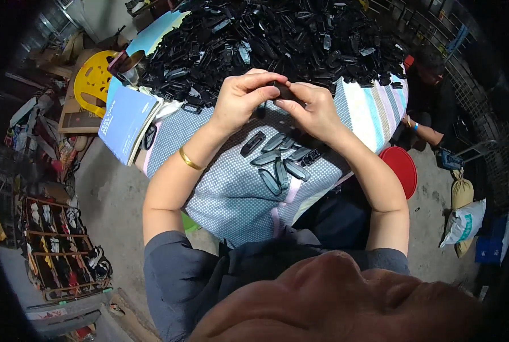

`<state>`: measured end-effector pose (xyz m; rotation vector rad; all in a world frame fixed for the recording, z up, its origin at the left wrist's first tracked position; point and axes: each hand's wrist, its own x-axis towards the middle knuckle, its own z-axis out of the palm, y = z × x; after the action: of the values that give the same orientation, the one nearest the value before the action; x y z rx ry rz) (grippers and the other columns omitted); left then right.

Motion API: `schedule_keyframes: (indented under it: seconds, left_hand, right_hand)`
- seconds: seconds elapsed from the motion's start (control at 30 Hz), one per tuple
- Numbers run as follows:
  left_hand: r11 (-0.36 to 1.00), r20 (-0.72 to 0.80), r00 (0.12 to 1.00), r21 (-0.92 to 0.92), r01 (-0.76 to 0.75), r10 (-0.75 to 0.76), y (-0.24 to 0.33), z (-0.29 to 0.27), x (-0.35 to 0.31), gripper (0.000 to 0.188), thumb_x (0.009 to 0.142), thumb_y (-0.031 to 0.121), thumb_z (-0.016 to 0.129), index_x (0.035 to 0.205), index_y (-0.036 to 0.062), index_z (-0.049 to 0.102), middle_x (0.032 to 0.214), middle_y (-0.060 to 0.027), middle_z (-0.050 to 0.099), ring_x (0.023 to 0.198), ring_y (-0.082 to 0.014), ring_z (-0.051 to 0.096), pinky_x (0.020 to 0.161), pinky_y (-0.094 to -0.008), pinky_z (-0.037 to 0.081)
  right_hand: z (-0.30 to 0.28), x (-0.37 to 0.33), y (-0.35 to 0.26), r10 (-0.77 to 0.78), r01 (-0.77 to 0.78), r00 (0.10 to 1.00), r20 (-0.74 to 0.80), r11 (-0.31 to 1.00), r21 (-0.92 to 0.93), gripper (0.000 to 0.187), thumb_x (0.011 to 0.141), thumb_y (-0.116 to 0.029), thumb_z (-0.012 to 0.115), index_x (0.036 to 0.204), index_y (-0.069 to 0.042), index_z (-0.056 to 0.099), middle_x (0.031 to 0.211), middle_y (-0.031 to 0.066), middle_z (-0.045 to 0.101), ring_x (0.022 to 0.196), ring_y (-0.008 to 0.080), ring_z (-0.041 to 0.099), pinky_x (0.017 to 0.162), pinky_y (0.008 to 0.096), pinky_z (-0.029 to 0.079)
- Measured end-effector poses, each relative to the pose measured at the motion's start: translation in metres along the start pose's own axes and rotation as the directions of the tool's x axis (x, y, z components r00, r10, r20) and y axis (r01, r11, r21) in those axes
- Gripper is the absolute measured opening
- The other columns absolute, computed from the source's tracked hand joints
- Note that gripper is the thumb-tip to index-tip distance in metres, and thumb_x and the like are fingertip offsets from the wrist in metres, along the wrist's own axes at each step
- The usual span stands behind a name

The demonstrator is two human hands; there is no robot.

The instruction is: Inspecting and sorting small black plastic components from a pile into separate groups on a table.

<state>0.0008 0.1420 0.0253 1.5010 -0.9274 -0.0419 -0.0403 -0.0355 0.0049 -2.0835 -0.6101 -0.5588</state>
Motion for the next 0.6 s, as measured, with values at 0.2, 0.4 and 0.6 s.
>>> schedule_keyframes:
  seconds: [0.2, 0.4, 0.6]
  left_hand:
    - [0.99, 0.088, 0.988, 0.073, 0.123, -0.129, 0.011, -0.002, 0.002, 0.023, 0.079, 0.002, 0.057, 0.101, -0.0025, 0.062, 0.088, -0.0068, 0.064, 0.078, -0.0123, 0.058, 0.073, -0.0243, 0.046]
    - [0.921, 0.4, 0.913, 0.381, -0.088, -0.079, 0.006, 0.025, -0.015, 0.027, 0.071, 0.015, 0.069, 0.096, 0.0045, 0.065, 0.078, -0.0101, 0.064, 0.07, -0.0212, 0.059, 0.067, -0.031, 0.047]
    - [0.597, 0.122, 0.979, 0.778, -0.197, 0.165, -0.036, 0.002, 0.0, 0.016, 0.07, 0.011, 0.065, 0.083, 0.0025, 0.064, 0.081, -0.0098, 0.061, 0.078, -0.028, 0.053, 0.075, -0.0357, 0.043]
  right_hand:
    - [-0.019, 0.016, 0.017, -0.17, 0.218, 0.971, 0.169, 0.921, -0.323, 0.023, 0.069, -0.014, 0.067, 0.089, -0.002, 0.063, 0.081, 0.0112, 0.061, 0.075, 0.028, 0.058, 0.067, 0.0354, 0.047]
    - [-0.022, 0.005, 0.019, 0.092, 0.092, 0.95, 0.299, 0.832, -0.548, 0.026, 0.065, -0.022, 0.069, 0.083, -0.004, 0.065, 0.081, 0.011, 0.059, 0.078, 0.0283, 0.058, 0.067, 0.0381, 0.047]
    - [-0.017, -0.001, 0.015, 0.07, 0.17, 0.94, 0.334, 0.753, -0.636, 0.027, 0.068, -0.02, 0.068, 0.09, -0.006, 0.063, 0.079, 0.009, 0.059, 0.082, 0.0269, 0.057, 0.069, 0.037, 0.048]
